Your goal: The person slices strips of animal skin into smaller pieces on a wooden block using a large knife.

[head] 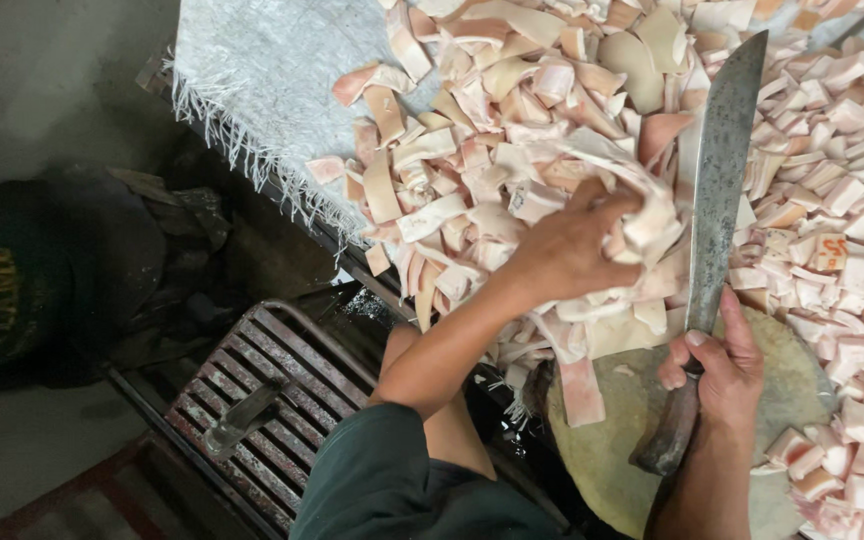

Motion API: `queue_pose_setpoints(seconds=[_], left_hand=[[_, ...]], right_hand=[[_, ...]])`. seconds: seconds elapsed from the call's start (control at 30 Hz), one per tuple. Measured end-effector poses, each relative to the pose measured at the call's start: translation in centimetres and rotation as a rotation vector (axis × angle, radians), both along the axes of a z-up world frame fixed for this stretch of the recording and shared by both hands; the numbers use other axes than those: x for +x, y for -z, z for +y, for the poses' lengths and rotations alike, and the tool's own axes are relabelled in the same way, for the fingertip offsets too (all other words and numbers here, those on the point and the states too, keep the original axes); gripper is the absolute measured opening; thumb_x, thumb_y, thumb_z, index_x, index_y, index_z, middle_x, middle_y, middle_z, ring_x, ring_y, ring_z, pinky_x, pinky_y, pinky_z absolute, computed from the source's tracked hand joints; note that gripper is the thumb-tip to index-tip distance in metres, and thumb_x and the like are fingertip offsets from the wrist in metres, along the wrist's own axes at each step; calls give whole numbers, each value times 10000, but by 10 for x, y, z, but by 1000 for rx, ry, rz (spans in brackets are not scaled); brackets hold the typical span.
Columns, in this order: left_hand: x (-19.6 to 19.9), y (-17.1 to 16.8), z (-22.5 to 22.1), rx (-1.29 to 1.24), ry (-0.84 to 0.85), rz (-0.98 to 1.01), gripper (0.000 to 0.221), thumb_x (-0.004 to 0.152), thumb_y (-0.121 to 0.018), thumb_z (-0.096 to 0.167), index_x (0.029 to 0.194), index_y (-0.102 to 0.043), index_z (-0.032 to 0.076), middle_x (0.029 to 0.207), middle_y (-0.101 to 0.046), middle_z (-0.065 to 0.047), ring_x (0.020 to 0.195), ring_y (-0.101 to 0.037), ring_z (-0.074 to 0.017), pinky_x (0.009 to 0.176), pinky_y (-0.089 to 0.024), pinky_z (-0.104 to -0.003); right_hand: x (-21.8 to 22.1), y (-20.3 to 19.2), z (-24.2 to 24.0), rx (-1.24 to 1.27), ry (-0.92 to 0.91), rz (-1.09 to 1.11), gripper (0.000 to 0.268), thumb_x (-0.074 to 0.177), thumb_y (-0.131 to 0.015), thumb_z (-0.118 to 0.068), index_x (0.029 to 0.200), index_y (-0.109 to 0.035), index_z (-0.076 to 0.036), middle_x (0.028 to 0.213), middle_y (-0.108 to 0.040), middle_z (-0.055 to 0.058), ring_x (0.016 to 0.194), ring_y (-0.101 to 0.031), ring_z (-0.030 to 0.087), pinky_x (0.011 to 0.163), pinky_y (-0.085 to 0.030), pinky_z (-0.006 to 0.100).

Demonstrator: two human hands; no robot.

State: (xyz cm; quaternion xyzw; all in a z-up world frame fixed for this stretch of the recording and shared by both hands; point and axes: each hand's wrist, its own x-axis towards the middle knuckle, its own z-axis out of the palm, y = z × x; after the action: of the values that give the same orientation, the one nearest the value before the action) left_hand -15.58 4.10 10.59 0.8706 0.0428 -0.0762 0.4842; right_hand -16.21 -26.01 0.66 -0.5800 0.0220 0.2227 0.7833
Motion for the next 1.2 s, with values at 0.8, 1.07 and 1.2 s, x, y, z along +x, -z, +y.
queue_pose_setpoints(seconds=[0.8,1.07,1.2], left_hand=[[225,101,224,281,-171,237,1059,696,-559,857,1466,-535,131,1432,-597,-66,1153,-747,-224,1150,-412,-326],[184,67,176,95,-79,444,961,722,-679,596,1537,-422,157,1225,-754,-167,1109,-758,-296,1057,-566,-388],[156,60,158,330,40,57,849,865,-754,614,1494,-512,97,1455,-561,-165,1321,-533,-323,1127,-395,-428]], right_hand=[[2,-4,-4,171,-8,88,753,938,-489,67,1625,-440,-236,670,-562,118,463,-527,219,432,-463,367],[2,-17,3,167,40,170,739,920,-508,32,1600,-450,-252,643,-546,102,438,-505,205,424,-444,356],[4,-16,4,143,45,175,717,922,-513,32,1589,-488,-227,642,-533,97,440,-498,208,430,-432,360]])
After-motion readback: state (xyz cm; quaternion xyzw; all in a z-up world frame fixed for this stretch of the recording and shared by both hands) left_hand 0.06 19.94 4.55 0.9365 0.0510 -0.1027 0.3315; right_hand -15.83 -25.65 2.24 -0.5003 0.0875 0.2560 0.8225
